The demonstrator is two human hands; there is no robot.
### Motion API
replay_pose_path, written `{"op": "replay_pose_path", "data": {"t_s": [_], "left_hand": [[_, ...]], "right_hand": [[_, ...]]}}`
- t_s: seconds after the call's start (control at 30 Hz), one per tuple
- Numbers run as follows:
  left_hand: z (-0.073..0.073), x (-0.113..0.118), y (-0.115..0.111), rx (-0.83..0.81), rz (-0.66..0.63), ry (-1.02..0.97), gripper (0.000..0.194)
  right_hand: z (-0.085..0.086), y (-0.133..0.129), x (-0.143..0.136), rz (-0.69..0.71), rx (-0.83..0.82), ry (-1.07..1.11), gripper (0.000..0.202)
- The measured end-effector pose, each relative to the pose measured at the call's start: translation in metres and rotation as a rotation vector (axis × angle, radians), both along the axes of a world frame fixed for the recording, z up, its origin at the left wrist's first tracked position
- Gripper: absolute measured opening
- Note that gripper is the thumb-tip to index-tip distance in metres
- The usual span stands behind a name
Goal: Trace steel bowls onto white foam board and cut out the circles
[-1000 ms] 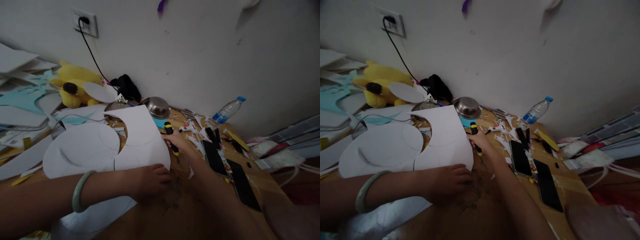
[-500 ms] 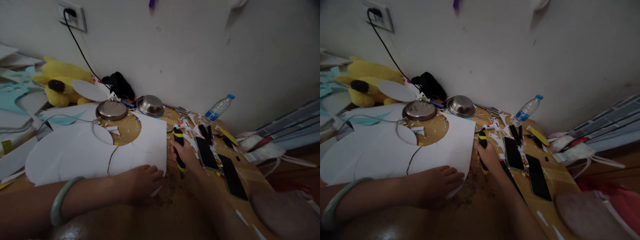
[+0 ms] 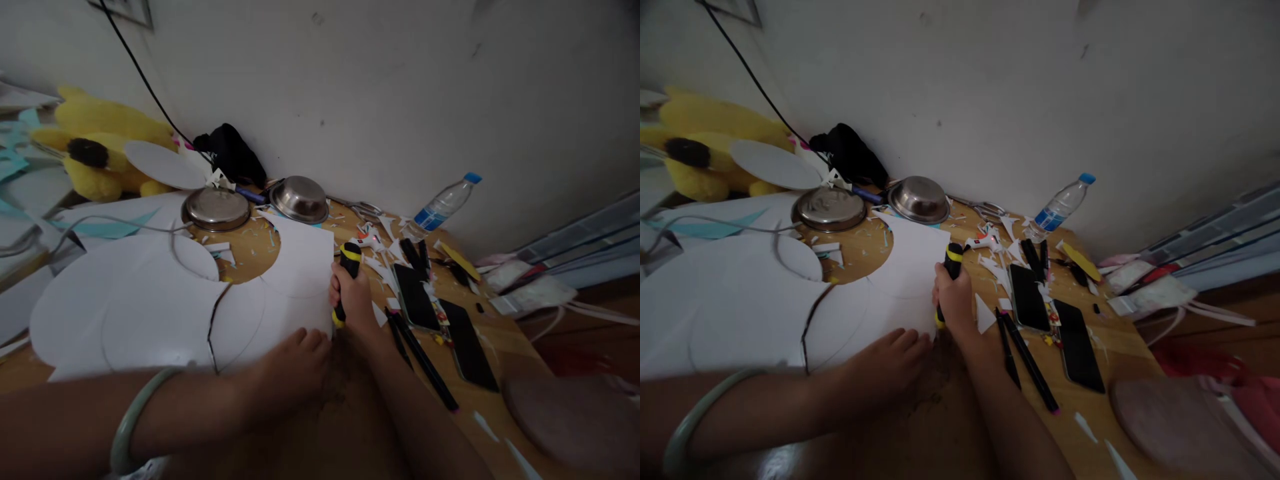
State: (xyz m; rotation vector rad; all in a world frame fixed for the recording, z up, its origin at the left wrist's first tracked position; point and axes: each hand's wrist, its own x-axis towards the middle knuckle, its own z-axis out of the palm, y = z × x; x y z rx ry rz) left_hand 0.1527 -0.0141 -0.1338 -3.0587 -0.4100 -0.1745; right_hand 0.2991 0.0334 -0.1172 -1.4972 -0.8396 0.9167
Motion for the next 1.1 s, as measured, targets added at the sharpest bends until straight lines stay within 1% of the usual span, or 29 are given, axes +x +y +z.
{"op": "replay_pose_path", "data": {"t_s": [0.07, 0.1, 0.17, 0.27, 0.33, 0.47, 0.63, 0.87, 1.1], "left_hand": [[0.002, 0.001, 0.006, -0.089, 0.088, -0.007, 0.023], [0.003, 0.001, 0.011, -0.135, 0.103, -0.009, 0.030], [0.004, 0.000, 0.024, -0.220, 0.072, -0.009, 0.039], [0.004, -0.002, 0.042, -0.298, -0.004, -0.004, 0.035], [0.005, -0.002, 0.048, -0.303, -0.027, -0.013, 0.036], [0.007, -0.002, 0.048, -0.274, -0.045, 0.014, 0.038], [0.010, -0.002, 0.048, -0.295, -0.059, 0.048, 0.036], [0.006, -0.004, 0.049, -0.286, -0.093, -0.005, 0.035], [0.008, -0.004, 0.048, -0.281, -0.103, -0.008, 0.035]], "right_hand": [[-0.001, 0.001, 0.000, -0.015, 0.010, 0.031, 0.024], [-0.002, 0.002, 0.000, -0.028, 0.018, 0.038, 0.024], [-0.004, 0.004, 0.000, -0.046, 0.020, 0.028, 0.024], [-0.006, 0.006, 0.001, -0.089, 0.001, 0.005, 0.023], [-0.006, 0.007, 0.002, -0.118, -0.017, -0.009, 0.022], [-0.008, 0.010, 0.005, -0.115, -0.006, -0.036, 0.021], [-0.011, 0.020, 0.007, -0.136, 0.025, -0.069, 0.023], [-0.012, 0.029, 0.006, -0.064, 0.035, -0.055, 0.022], [-0.008, 0.031, 0.004, -0.024, 0.025, -0.031, 0.022]]}}
